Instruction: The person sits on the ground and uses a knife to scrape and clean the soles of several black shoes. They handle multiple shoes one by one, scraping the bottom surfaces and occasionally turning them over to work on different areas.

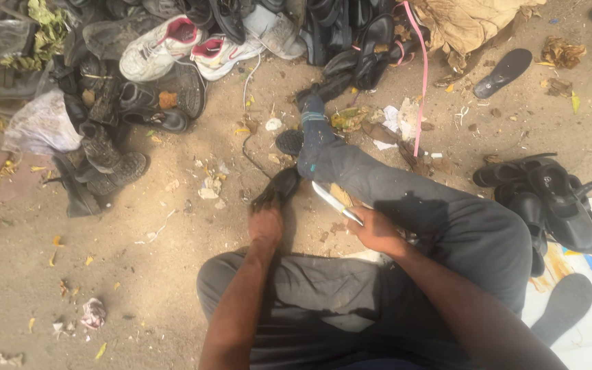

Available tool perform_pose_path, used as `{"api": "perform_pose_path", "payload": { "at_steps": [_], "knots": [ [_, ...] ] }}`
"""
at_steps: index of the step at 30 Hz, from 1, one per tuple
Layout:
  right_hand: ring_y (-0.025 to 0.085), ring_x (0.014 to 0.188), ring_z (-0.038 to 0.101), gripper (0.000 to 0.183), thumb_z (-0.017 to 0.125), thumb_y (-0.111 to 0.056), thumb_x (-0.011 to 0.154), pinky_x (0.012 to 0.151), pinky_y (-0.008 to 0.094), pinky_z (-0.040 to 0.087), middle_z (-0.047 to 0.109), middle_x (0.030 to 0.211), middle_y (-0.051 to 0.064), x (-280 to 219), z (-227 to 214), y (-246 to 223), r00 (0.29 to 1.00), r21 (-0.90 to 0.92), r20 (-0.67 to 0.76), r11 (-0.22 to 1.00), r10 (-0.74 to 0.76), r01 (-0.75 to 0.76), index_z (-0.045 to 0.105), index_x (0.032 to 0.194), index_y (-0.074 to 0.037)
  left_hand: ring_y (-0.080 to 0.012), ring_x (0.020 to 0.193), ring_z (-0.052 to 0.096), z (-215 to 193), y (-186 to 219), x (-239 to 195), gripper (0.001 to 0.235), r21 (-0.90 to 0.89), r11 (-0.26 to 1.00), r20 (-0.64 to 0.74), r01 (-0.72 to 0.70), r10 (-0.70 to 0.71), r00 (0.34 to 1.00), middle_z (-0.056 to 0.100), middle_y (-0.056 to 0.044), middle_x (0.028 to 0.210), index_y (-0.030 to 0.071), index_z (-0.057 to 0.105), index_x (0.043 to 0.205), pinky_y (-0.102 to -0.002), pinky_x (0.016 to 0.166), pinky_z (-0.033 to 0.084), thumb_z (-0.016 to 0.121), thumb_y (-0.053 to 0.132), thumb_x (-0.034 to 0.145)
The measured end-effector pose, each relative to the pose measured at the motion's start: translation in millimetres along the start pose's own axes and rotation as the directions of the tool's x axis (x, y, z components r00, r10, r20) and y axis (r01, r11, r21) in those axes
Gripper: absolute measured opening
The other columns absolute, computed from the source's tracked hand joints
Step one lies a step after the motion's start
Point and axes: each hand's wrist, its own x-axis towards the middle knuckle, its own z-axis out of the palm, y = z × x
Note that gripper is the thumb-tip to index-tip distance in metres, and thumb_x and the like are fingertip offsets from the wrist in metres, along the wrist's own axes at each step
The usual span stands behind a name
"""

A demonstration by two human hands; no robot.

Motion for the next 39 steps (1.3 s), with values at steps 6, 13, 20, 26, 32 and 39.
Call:
{"api": "perform_pose_path", "payload": {
  "at_steps": [6, 13, 20, 26, 32, 39],
  "knots": [
    [0.033, 0.075, 0.072, 0.030, 0.053, -0.030, 0.099, 0.073, 0.044, 0.053, 0.069, 0.079, 0.018, -12, -8, -11, 0.995, -0.065, -0.047, 0.993, 0.092, -0.095, 0.066, 0.114, -0.007, -0.0256, 0.116, 0.065, 16, 46, 8, 0.034, -0.133, 0.982, 0.046, -0.135, 0.143, 0.989, 0.070, -0.010, 0.121, 0.011, 0.064, 0.130, -0.046, 0.111, 0.039, 0.056, 0.015, 0.098],
    [0.039, 0.073, 0.070, 0.029, 0.056, -0.027, 0.097, 0.069, 0.051, 0.054, 0.071, 0.080, 0.019, -27, 5, -23, 0.993, -0.367, -0.028, 0.925, -0.111, 0.093, 0.067, 0.116, -0.008, -0.0209, 0.121, 0.060, -27, 35, -14, 0.036, 0.076, 0.990, 0.232, -0.123, 0.102, 0.967, 0.067, -0.006, 0.123, 0.012, 0.062, 0.130, -0.053, 0.114, 0.031, 0.054, 0.022, 0.097],
    [0.039, 0.079, 0.072, 0.036, 0.053, -0.028, 0.099, 0.073, 0.052, 0.058, 0.073, 0.086, 0.021, -4, 24, -27, 0.993, -0.460, -0.063, 0.885, -0.104, 0.063, 0.066, 0.125, -0.006, -0.0225, 0.094, 0.066, -28, 53, 12, 0.051, -0.093, 0.993, 0.021, 0.077, -0.076, 0.997, 0.074, -0.008, 0.096, 0.013, 0.062, 0.133, -0.044, 0.089, 0.040, 0.062, 0.043, 0.093],
    [0.042, 0.084, 0.073, 0.044, 0.055, -0.025, 0.099, 0.076, 0.052, 0.057, 0.073, 0.092, 0.026, 27, 43, 3, 0.991, -0.393, -0.016, 0.912, -0.133, 0.116, 0.062, 0.134, 0.000, -0.0219, 0.079, 0.068, -8, 42, 12, 0.020, -0.294, 0.953, -0.092, 0.074, -0.105, 0.990, 0.075, -0.005, 0.080, 0.018, 0.077, 0.096, -0.041, 0.092, 0.041, 0.068, 0.035, 0.094],
    [0.036, 0.069, 0.070, 0.034, 0.047, -0.026, 0.107, 0.072, 0.050, 0.059, 0.068, 0.079, 0.020, 82, 72, -11, 0.983, -0.369, 0.122, 0.926, 0.134, -0.080, 0.062, 0.120, 0.002, -0.0203, 0.075, 0.067, -5, 34, 9, 0.013, -0.363, 0.926, -0.334, -0.104, -0.025, 0.942, 0.075, -0.001, 0.078, 0.015, 0.077, 0.083, -0.042, 0.091, 0.041, 0.071, 0.026, 0.086],
    [0.023, 0.045, 0.058, 0.035, 0.047, -0.022, 0.099, 0.088, 0.060, 0.047, 0.058, 0.051, 0.004, 32, 90, 22, 0.987, -0.454, -0.084, 0.887, -0.135, 0.083, 0.063, 0.120, 0.000, -0.0186, 0.061, 0.059, 2, 29, 20, 0.024, -0.520, 0.840, -0.052, 0.157, -0.214, 0.975, 0.071, -0.004, 0.069, 0.017, 0.080, 0.105, -0.039, 0.084, 0.039, 0.074, 0.035, 0.089]
  ]
}}
